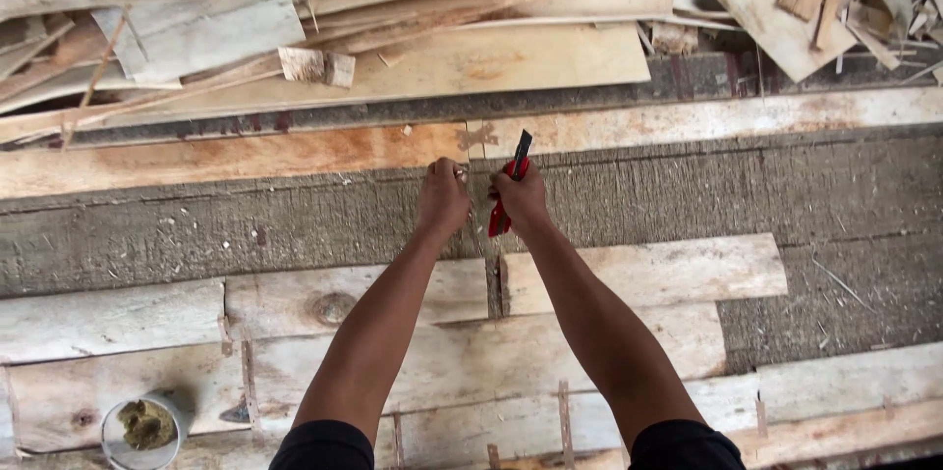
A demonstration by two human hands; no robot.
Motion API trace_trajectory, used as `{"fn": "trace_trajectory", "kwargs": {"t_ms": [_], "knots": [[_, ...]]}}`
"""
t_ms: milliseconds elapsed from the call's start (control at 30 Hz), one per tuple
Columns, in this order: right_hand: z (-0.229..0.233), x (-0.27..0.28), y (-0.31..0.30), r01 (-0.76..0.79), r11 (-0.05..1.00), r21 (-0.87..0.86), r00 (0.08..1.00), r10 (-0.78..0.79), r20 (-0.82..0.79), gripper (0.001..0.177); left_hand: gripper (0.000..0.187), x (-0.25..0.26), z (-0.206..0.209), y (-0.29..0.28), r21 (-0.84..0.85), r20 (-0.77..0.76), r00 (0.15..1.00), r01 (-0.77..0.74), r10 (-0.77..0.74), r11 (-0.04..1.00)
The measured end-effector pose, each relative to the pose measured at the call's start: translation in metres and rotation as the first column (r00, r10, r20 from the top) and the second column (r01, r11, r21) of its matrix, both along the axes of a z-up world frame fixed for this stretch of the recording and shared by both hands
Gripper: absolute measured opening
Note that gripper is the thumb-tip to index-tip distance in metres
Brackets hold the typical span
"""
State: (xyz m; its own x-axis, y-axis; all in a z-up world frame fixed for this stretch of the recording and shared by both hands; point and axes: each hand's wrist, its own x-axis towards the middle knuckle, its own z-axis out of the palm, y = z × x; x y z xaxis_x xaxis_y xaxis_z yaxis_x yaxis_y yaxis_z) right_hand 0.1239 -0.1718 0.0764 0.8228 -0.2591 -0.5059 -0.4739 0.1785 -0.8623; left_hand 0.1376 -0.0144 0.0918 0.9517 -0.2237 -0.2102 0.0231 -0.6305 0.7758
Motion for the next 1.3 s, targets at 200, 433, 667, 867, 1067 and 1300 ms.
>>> {"fn": "trace_trajectory", "kwargs": {"t_ms": [200,433,667,867,1067,1300], "knots": [[0.012,0.124,0.005,0.126,0.99,0.061,0.973,-0.135,0.188,0.028,0.014,0.098,0.016,-0.005,-0.247,0.077,0.973,-0.193,0.218,0.95],[0.041,0.142,0.007,0.191,0.952,0.24,0.913,-0.262,0.313,0.058,0.057,0.14,0.022,0.02,-0.533,0.119,0.913,-0.273,0.39,0.801],[0.01,0.109,0.033,0.148,0.98,0.131,0.966,-0.171,0.192,0.031,0.003,0.11,-0.086,0.061,-0.052,0.279,0.871,-0.406,0.404,0.912],[-0.007,0.104,0.066,-0.054,0.999,-0.003,0.995,0.054,0.087,0.032,0.017,0.102,-0.09,0.054,0.18,0.276,0.919,-0.338,0.282,0.924],[-0.002,0.101,0.076,-0.109,0.987,-0.116,0.993,0.114,0.036,0.034,0.009,0.103,-0.086,0.05,0.291,0.286,0.937,-0.283,0.199,0.914],[0.002,0.114,0.048,0.151,0.966,0.211,0.972,-0.184,0.145,0.038,0.017,0.135,-0.046,0.02,-0.322,0.344,0.855,-0.281,0.388,0.904]]}}
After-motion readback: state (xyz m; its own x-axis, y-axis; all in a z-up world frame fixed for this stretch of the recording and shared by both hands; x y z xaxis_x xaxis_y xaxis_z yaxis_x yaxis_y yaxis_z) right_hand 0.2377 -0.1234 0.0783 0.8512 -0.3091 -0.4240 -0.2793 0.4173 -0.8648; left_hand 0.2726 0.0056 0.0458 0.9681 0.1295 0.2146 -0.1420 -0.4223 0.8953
